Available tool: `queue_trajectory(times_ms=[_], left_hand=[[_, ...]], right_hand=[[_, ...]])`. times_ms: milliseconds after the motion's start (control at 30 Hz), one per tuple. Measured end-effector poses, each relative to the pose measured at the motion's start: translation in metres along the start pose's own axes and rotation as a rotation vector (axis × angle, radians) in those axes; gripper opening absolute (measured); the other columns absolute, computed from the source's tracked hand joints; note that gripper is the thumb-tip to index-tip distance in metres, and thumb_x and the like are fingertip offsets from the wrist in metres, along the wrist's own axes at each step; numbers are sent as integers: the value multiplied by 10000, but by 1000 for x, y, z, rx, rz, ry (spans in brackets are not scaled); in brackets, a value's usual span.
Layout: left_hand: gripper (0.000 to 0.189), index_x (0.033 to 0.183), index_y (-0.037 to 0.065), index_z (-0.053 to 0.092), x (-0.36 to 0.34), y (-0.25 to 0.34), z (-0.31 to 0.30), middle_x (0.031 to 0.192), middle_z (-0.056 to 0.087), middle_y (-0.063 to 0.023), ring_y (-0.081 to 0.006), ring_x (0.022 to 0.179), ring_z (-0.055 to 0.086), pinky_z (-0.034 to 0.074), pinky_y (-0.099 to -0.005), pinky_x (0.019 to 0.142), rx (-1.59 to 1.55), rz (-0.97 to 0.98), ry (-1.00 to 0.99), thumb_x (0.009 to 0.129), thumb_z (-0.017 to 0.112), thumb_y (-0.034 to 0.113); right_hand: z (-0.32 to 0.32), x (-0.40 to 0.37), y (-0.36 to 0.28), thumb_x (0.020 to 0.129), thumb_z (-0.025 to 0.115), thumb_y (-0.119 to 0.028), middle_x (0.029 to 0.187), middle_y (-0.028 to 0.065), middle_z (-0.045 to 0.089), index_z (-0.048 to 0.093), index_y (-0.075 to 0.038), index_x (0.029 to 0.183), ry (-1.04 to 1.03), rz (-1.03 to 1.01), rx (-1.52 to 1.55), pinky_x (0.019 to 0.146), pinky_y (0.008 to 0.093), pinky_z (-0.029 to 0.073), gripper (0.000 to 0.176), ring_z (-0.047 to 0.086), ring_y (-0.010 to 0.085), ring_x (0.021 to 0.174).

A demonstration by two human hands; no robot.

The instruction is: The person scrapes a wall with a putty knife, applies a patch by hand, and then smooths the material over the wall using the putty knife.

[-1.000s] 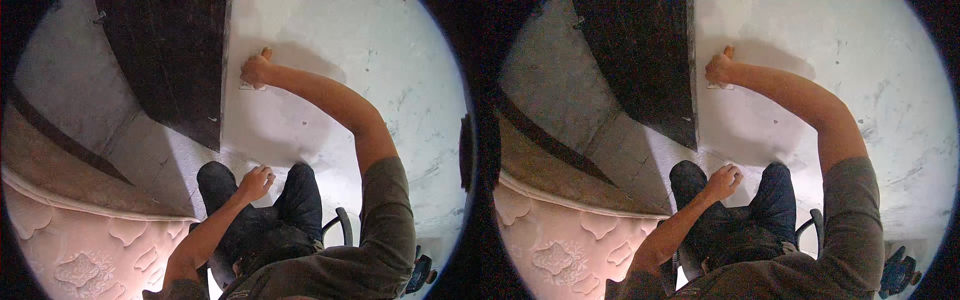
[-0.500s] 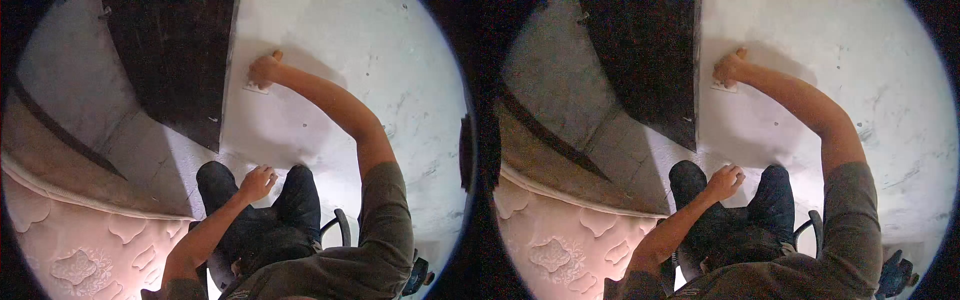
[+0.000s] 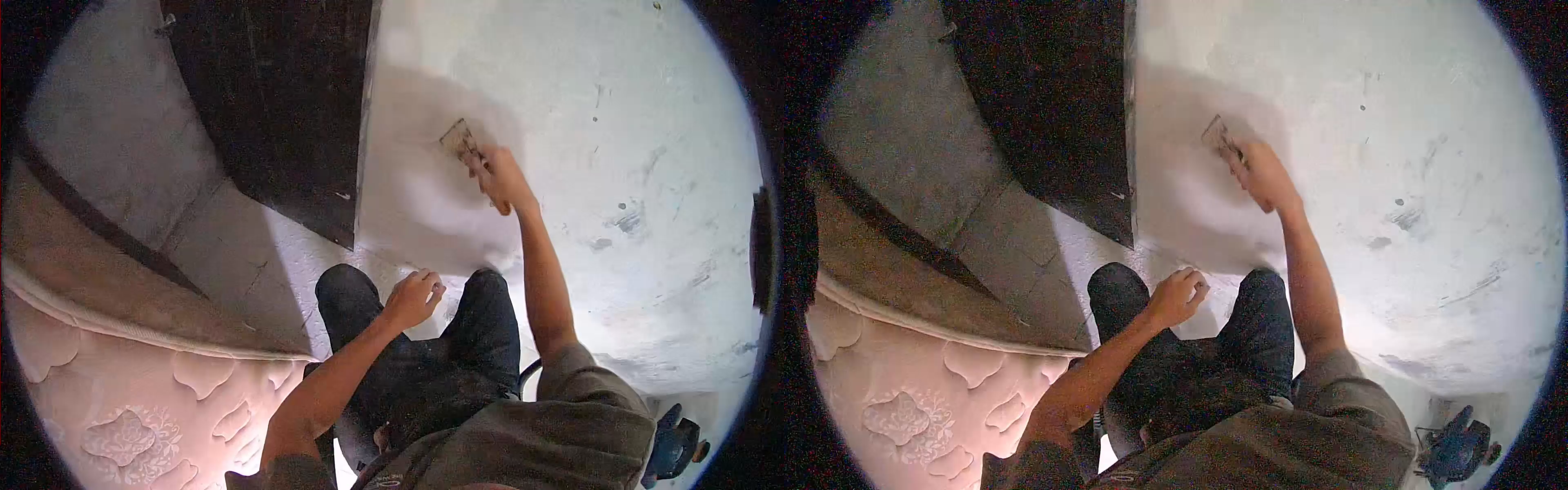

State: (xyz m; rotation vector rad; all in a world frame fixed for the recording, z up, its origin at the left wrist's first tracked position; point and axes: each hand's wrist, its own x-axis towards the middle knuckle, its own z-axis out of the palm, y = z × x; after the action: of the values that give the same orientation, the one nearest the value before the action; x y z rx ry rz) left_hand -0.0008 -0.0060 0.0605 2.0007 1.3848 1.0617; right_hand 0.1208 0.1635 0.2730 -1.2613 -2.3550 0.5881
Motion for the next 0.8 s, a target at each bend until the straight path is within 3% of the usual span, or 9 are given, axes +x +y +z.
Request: queue_trajectory(times_ms=[100, 300, 433, 633, 800], left_hand=[[151, 890, 24, 559, -1, 2, -2, 863, 568, -132, -327, 835, 588, 483, -418, 710, -2, -15, -4, 872, 583, 172], [141, 883, 28, 570, 0, -5, 2, 860, 591, -131, -316, 828, 595, 477, -401, 717, -13, -67, 1, 875, 583, 168], [161, 899, 20, 572, 2, -8, 1, 858, 601, -138, -315, 778, 598, 481, -401, 698, -43, -97, -2, 882, 581, 179], [186, 909, 6, 569, 5, -8, 1, 848, 602, -151, -310, 753, 603, 483, -405, 683, -51, -163, -38, 893, 575, 191], [202, 908, 1, 571, 5, -12, 4, 864, 604, -156, -306, 755, 605, 486, -404, 686, -46, -131, -42, 901, 572, 204]], right_hand=[[44, -15, 65, 907, 549, -148, 653, 124, 603, 571, 37, 916, 147, -19, 220, 497, 335, 476, 187, 591, 183, 490], [89, -28, 103, 907, 517, -117, 610, 80, 603, 563, 34, 806, 404, 137, 586, 417, 282, 465, 187, 589, 138, 462], [99, -28, 112, 947, 519, -172, 560, 53, 562, 564, 19, 817, 421, 99, 484, 373, 269, 425, 236, 554, 121, 423], [111, -31, 114, 928, 540, -178, 542, 80, 581, 587, 23, 786, 447, 228, 465, 385, 304, 445, 251, 567, 158, 401], [125, -14, 126, 932, 522, -171, 514, 88, 555, 577, 17, 794, 520, 43, 309, 385, 322, 432, 240, 547, 175, 380]])
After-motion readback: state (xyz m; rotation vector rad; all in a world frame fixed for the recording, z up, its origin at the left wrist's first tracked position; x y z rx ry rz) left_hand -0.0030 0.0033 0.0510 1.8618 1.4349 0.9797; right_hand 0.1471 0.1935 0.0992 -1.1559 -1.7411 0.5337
